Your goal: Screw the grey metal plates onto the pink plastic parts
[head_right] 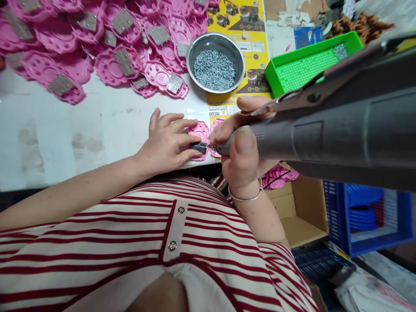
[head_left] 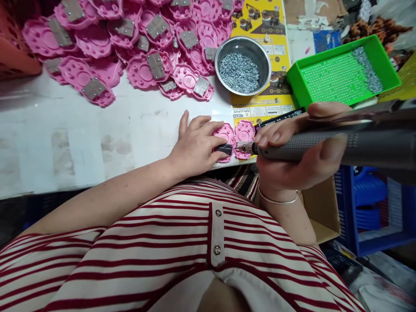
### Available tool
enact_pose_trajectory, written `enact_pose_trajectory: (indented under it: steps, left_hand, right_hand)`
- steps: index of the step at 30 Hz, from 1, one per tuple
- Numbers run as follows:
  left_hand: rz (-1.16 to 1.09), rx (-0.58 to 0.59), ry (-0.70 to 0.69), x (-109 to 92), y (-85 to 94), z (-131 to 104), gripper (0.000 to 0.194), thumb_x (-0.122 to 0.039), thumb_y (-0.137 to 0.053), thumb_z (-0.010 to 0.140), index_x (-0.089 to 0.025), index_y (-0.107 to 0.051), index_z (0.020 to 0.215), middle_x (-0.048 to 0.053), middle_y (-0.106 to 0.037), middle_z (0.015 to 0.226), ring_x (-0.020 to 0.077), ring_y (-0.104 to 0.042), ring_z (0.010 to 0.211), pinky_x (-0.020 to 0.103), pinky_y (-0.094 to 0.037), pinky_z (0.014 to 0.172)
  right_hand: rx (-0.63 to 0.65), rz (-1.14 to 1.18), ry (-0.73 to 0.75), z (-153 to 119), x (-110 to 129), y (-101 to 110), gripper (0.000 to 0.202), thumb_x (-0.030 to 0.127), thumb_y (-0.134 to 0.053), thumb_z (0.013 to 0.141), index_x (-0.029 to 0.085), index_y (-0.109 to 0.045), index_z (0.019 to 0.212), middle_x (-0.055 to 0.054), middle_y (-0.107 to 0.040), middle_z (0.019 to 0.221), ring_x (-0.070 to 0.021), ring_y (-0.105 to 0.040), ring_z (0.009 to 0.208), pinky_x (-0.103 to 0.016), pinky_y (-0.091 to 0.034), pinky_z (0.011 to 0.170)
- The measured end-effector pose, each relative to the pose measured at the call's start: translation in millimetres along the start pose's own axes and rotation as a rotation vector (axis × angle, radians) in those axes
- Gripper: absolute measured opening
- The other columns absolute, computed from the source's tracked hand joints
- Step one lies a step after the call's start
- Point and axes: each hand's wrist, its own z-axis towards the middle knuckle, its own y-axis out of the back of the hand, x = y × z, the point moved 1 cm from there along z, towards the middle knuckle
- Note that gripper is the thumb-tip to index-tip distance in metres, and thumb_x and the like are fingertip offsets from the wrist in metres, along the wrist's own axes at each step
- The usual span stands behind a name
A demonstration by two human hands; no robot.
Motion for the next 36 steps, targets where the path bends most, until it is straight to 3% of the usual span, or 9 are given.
enact_pose_trajectory:
  steps: [6,14,23,30,36]
  left_hand:
    - [-0.008,0.003,0.013,0.2,2.2,0.7,0.019,-0.040,-0.072,0.086,-0.030,-0.080,0.100,0.003,-0.066,0.136,0.0365,-0.047,0.134,0.073,-0.013,0.120]
    - [0.021,0.037,-0.007,-2.7,5.6,2.4,0.018,-0.038,-0.072,0.086,-0.028,-0.080,0.099,0.003,-0.065,0.138,0.0350,-0.049,0.132,0.073,-0.015,0.120]
    - [-0.005,0.104,-0.010,-0.7,6.9,3.5,0.017,-0.033,-0.068,0.090,-0.029,-0.079,0.104,0.004,-0.061,0.144,0.0318,-0.053,0.130,0.074,-0.014,0.119]
    - [-0.033,0.137,-0.003,1.7,10.8,5.5,0.019,-0.030,-0.070,0.089,-0.031,-0.078,0.106,0.003,-0.062,0.143,0.0316,-0.052,0.131,0.074,-0.014,0.119]
    - [-0.033,0.136,-0.004,0.0,11.3,4.9,0.019,-0.035,-0.070,0.089,-0.032,-0.078,0.106,0.003,-0.061,0.144,0.0325,-0.051,0.131,0.076,-0.012,0.118]
  right_hand:
    - [-0.019,0.007,0.016,-5.5,-6.8,0.2,0.024,0.039,-0.055,0.088,0.024,-0.066,0.102,0.006,-0.045,0.056,-0.0072,-0.040,0.040,-0.022,-0.042,0.039]
    - [-0.009,-0.133,-0.122,-9.0,-3.4,1.0,0.025,0.055,-0.053,0.086,0.037,-0.060,0.102,0.005,-0.044,0.056,-0.0118,-0.044,0.042,-0.027,-0.042,0.042]
    - [-0.038,0.058,-0.049,-4.9,-2.8,-2.0,0.023,0.036,-0.058,0.086,0.021,-0.067,0.099,0.006,-0.048,0.057,-0.0069,-0.046,0.045,-0.021,-0.046,0.045]
    - [-0.055,0.037,0.042,-4.9,-9.8,-1.6,0.022,0.038,-0.058,0.088,0.022,-0.065,0.102,0.007,-0.045,0.056,-0.0057,-0.039,0.040,-0.019,-0.040,0.038]
    - [-0.043,-0.040,-0.006,-7.3,-9.9,1.0,0.023,0.042,-0.052,0.091,0.026,-0.063,0.104,0.007,-0.047,0.057,-0.0077,-0.039,0.041,-0.022,-0.039,0.040]
